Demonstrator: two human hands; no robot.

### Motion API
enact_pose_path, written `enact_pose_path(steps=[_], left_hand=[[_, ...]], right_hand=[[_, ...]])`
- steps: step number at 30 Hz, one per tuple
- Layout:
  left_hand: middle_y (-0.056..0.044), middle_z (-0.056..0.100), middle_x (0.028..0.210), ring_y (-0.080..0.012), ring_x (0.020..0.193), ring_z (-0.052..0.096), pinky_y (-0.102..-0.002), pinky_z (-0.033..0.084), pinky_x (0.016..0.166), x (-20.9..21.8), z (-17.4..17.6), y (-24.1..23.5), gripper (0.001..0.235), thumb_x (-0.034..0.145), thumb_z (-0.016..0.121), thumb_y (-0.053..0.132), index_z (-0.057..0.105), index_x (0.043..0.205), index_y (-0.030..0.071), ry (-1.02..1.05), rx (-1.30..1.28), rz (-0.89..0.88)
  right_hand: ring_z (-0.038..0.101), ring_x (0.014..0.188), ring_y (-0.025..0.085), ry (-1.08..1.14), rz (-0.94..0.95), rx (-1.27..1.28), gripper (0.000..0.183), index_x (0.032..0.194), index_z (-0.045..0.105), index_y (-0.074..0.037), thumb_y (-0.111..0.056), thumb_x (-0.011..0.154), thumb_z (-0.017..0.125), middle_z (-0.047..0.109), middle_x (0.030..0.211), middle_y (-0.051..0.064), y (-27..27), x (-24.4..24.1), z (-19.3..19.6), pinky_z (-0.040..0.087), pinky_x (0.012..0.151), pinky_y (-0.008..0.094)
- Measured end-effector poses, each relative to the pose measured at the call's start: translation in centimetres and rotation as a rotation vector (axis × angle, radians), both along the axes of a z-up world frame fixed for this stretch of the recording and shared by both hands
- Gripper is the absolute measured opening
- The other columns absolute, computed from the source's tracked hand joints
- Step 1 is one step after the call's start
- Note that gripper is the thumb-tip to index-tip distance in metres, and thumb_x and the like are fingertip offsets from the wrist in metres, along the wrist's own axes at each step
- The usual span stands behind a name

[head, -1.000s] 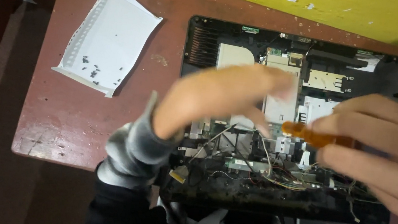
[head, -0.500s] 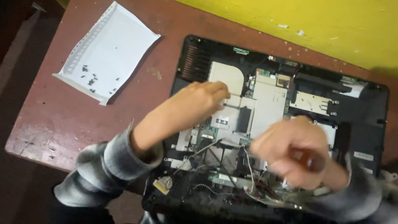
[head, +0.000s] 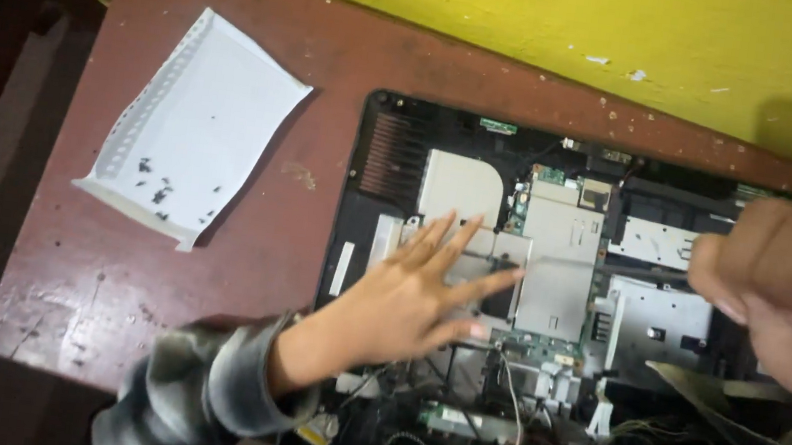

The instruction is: The person removes a hard drive from a disassembled laptop and places it on the floor. They then use a screwdriver to unscrew and remove a metal shield from the motherboard, followed by removing the motherboard itself and placing it on the floor.

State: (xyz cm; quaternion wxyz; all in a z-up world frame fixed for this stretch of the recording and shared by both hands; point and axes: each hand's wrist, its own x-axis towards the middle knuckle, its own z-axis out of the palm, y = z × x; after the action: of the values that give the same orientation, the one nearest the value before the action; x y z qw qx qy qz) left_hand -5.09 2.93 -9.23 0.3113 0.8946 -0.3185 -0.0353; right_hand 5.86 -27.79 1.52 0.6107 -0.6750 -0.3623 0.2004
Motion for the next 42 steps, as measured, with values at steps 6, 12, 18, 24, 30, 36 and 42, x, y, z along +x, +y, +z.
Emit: enact_pose_path(steps=[6,12,18,24,30,36,42], left_hand=[[-0.031,0.019,0.164,-0.0522,0.152,0.016,-0.059,0.018,0.126,-0.7,-0.9,-0.5,0.072,0.1,0.026,0.066,0.039,0.158,0.025,-0.148,0.115,0.057],[-0.034,0.019,0.163,-0.0535,0.151,0.02,-0.059,0.018,0.125,-1.2,-0.3,-0.4,0.076,0.098,0.025,0.068,0.037,0.158,0.021,-0.059,0.065,0.049],[-0.034,0.025,0.161,-0.0537,0.149,0.027,-0.058,0.021,0.124,-1.3,-0.2,-0.4,0.076,0.098,0.026,0.068,0.039,0.157,0.022,-0.066,0.089,0.057],[-0.034,0.028,0.16,-0.0536,0.148,0.03,-0.058,0.025,0.123,-1.4,-0.2,-0.4,0.076,0.098,0.032,0.069,0.037,0.158,0.022,-0.086,0.114,0.053],[-0.033,0.028,0.16,-0.0534,0.148,0.033,-0.058,0.027,0.123,-1.3,-0.1,-0.3,0.075,0.098,0.031,0.068,0.039,0.157,0.022,-0.09,0.115,0.055],[-0.033,0.028,0.161,-0.0531,0.148,0.031,-0.058,0.026,0.123,-1.4,-0.1,-0.3,0.075,0.098,0.032,0.068,0.038,0.158,0.023,-0.085,0.111,0.057],[-0.033,0.027,0.161,-0.0524,0.149,0.03,-0.057,0.025,0.124,-1.4,-0.1,-0.3,0.075,0.098,0.035,0.068,0.036,0.158,0.023,-0.087,0.13,0.05]], right_hand=[[0.008,0.052,0.012,-0.192,-0.266,0.083,0.051,0.064,0.016,-0.02,-0.053,0.098,0.037,0.009,0.059,-0.004,4.4,-0.2,-0.7,0.018,0.049,0.025],[0.014,0.045,0.014,-0.035,-0.189,0.145,0.084,0.06,0.017,-0.018,-0.079,0.1,0.059,0.013,0.053,-0.003,5.5,-0.5,-1.0,0.02,0.042,0.028],[0.021,0.048,0.013,0.063,-0.177,0.112,0.054,0.058,0.023,-0.018,-0.047,0.097,0.045,0.022,0.054,-0.002,3.5,-0.8,-1.8,0.026,0.042,0.027],[0.017,0.047,0.016,0.184,-0.23,-0.005,0.039,0.055,0.022,-0.018,-0.029,0.08,0.049,0.022,0.056,0.001,2.0,-1.6,-1.6,0.026,0.044,0.031],[0.024,0.052,0.016,0.139,-0.144,-0.031,0.047,0.058,0.041,-0.018,-0.042,0.098,0.049,0.033,0.063,0.0,1.0,-1.7,-1.8,0.034,0.05,0.03],[0.026,0.05,0.015,0.186,-0.204,0.005,0.043,0.058,0.033,-0.018,-0.038,0.092,0.051,0.028,0.061,-0.001,1.4,-1.7,-1.6,0.031,0.05,0.029],[0.021,0.051,0.011,0.108,-0.226,0.094,0.033,0.058,0.035,-0.017,0.009,0.054,0.055,0.032,0.06,-0.002,3.3,-2.2,-0.6,0.027,0.049,0.024]])
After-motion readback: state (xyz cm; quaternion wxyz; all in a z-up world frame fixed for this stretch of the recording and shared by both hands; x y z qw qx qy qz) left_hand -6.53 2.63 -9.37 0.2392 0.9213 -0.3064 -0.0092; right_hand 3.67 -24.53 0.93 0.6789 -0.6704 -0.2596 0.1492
